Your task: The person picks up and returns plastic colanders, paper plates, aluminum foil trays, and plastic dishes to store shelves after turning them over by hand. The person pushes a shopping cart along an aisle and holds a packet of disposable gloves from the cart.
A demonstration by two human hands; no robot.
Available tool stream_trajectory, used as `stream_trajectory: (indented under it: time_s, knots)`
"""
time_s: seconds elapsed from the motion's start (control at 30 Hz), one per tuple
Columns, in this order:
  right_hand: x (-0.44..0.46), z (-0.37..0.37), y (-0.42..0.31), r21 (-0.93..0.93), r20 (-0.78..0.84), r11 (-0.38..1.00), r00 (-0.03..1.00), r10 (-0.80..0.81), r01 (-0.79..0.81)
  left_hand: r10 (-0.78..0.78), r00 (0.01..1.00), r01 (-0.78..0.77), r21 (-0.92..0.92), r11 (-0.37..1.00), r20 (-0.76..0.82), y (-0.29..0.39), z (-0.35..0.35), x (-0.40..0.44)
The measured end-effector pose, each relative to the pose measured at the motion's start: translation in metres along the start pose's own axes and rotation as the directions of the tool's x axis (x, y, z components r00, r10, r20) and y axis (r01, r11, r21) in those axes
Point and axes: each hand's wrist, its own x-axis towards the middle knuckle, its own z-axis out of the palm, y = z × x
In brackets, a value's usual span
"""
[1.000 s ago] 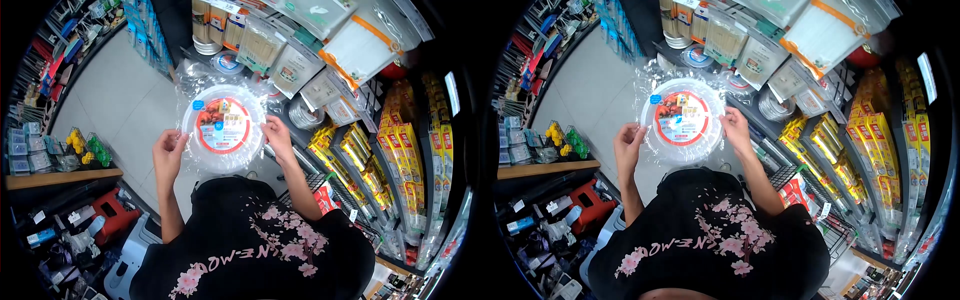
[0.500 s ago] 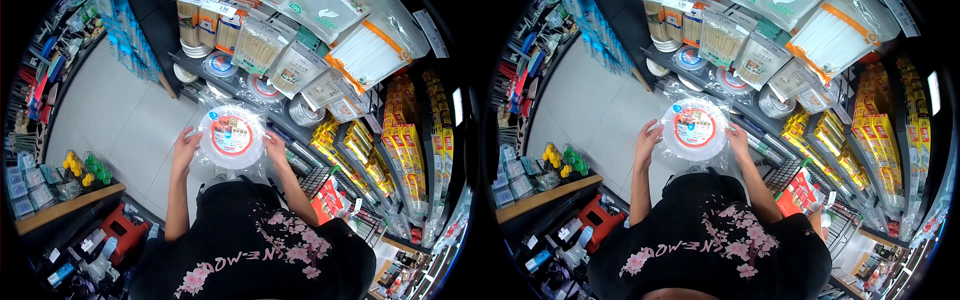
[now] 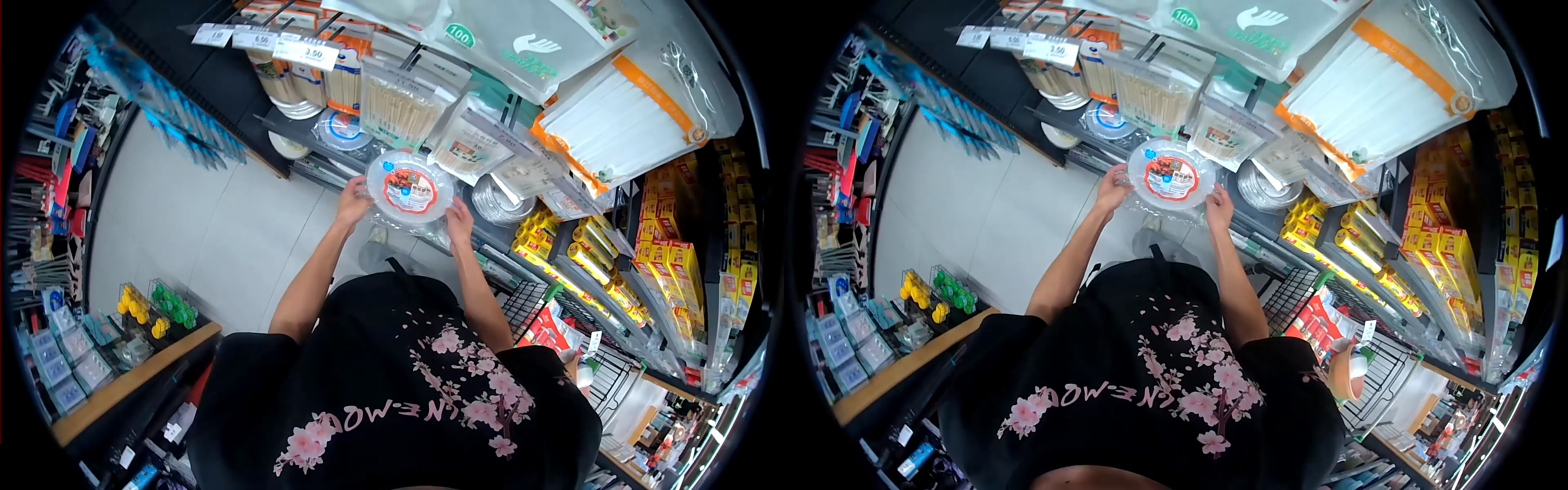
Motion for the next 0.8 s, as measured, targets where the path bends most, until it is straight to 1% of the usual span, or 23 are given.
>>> stream_trajectory:
  time_s: [0.03, 0.1, 0.23, 0.27, 0.3, 0.33, 0.37, 0.4, 0.43, 0.47, 0.5, 0.53, 0.57, 0.6, 0.63, 0.67, 0.7, 0.73, 0.77, 0.8]
  knots:
    - [0.011, 0.001, 0.001, 0.001, -0.009, 1.0, 1.0, 0.001, -0.001, -0.002, 1.0, 0.002, 0.002, 1.0, 0.009, 0.001, 0.005, 0.013]
    - [0.026, 0.0, 0.002, -0.004, -0.03, 1.0, 0.999, 0.031, -0.031, 0.082, 0.996, -0.083, 0.006, 0.997, 0.032, 0.0, 0.017, 0.033]
    - [0.047, 0.005, -0.008, 0.014, -0.086, 1.0, 0.996, 0.019, -0.018, 0.117, 0.993, -0.117, 0.025, 0.993, 0.031, 0.003, 0.042, 0.07]
    - [0.052, 0.004, -0.011, -0.166, -0.042, 0.986, 0.998, -0.041, 0.034, 0.115, 0.993, -0.116, 0.028, 0.993, 0.038, 0.005, 0.044, 0.078]
    - [0.055, 0.001, -0.012, -0.341, 0.011, 0.936, 0.996, -0.09, 0.089, 0.079, 0.996, -0.082, 0.078, 0.994, 0.041, -0.002, 0.046, 0.09]
    - [0.055, 0.001, -0.016, -0.342, 0.0, 0.936, 0.996, -0.09, 0.085, 0.045, 0.998, -0.051, 0.128, 0.99, 0.043, -0.008, 0.05, 0.099]
    - [0.053, 0.004, -0.018, -0.536, 0.07, 0.815, 0.974, -0.217, 0.22, 0.044, 0.998, -0.051, 0.128, 0.99, 0.053, -0.014, 0.052, 0.105]
    - [0.049, 0.009, -0.022, -0.692, 0.167, 0.637, 0.934, -0.317, 0.34, 0.078, 0.995, -0.091, 0.264, 0.96, 0.061, -0.021, 0.052, 0.107]
    - [0.041, 0.014, -0.029, -0.753, 0.182, 0.594, 0.957, -0.225, 0.283, 0.112, 0.991, -0.132, 0.394, 0.91, 0.072, -0.02, 0.053, 0.104]
    - [0.03, 0.021, -0.035, -0.753, 0.178, 0.595, 0.957, -0.227, 0.281, 0.114, 0.991, -0.135, 0.394, 0.909, 0.076, -0.02, 0.055, 0.099]
    - [0.015, 0.028, -0.039, -0.835, 0.213, 0.461, 0.949, -0.234, 0.301, 0.181, 0.979, -0.2, 0.65, 0.734, 0.097, -0.011, 0.057, 0.083]
    - [0.004, 0.034, -0.041, -0.895, 0.249, 0.316, 0.94, -0.234, 0.316, 0.235, 0.962, -0.237, 0.842, 0.485, 0.135, -0.006, 0.059, 0.068]
    - [-0.005, 0.039, -0.041, -0.894, 0.249, 0.318, 0.94, -0.233, 0.315, 0.257, 0.948, -0.282, 0.869, 0.407, 0.187, -0.006, 0.06, 0.055]
    - [-0.013, 0.043, -0.041, -0.877, 0.323, 0.313, 0.929, -0.18, 0.365, 0.255, 0.948, -0.282, 0.869, 0.406, 0.189, -0.004, 0.06, 0.045]
    - [-0.015, 0.046, -0.041, -0.856, 0.394, 0.31, 0.91, -0.127, 0.413, 0.315, 0.906, -0.379, 0.873, 0.307, 0.282, -0.003, 0.06, 0.037]
    - [-0.016, 0.047, -0.041, -0.857, 0.391, 0.311, 0.912, -0.125, 0.41, 0.362, 0.853, -0.467, 0.861, 0.202, 0.377, -0.002, 0.061, 0.031]
    - [-0.018, 0.047, -0.041, -0.833, 0.456, 0.289, 0.881, -0.126, 0.472, 0.358, 0.852, -0.469, 0.86, 0.202, 0.381, -0.008, 0.06, 0.032]
    - [-0.019, 0.047, -0.04, -0.804, 0.518, 0.265, 0.846, -0.125, 0.532, 0.341, 0.827, -0.524, 0.831, 0.184, 0.446, -0.013, 0.058, 0.032]
    - [-0.02, 0.048, -0.04, -0.806, 0.515, 0.265, 0.848, -0.125, 0.529, 0.326, 0.798, -0.577, 0.799, 0.168, 0.508, -0.018, 0.056, 0.034]
    - [-0.017, 0.049, -0.037, -0.816, 0.535, 0.195, 0.839, -0.101, 0.544, 0.327, 0.796, -0.579, 0.797, 0.168, 0.509, -0.021, 0.055, 0.038]
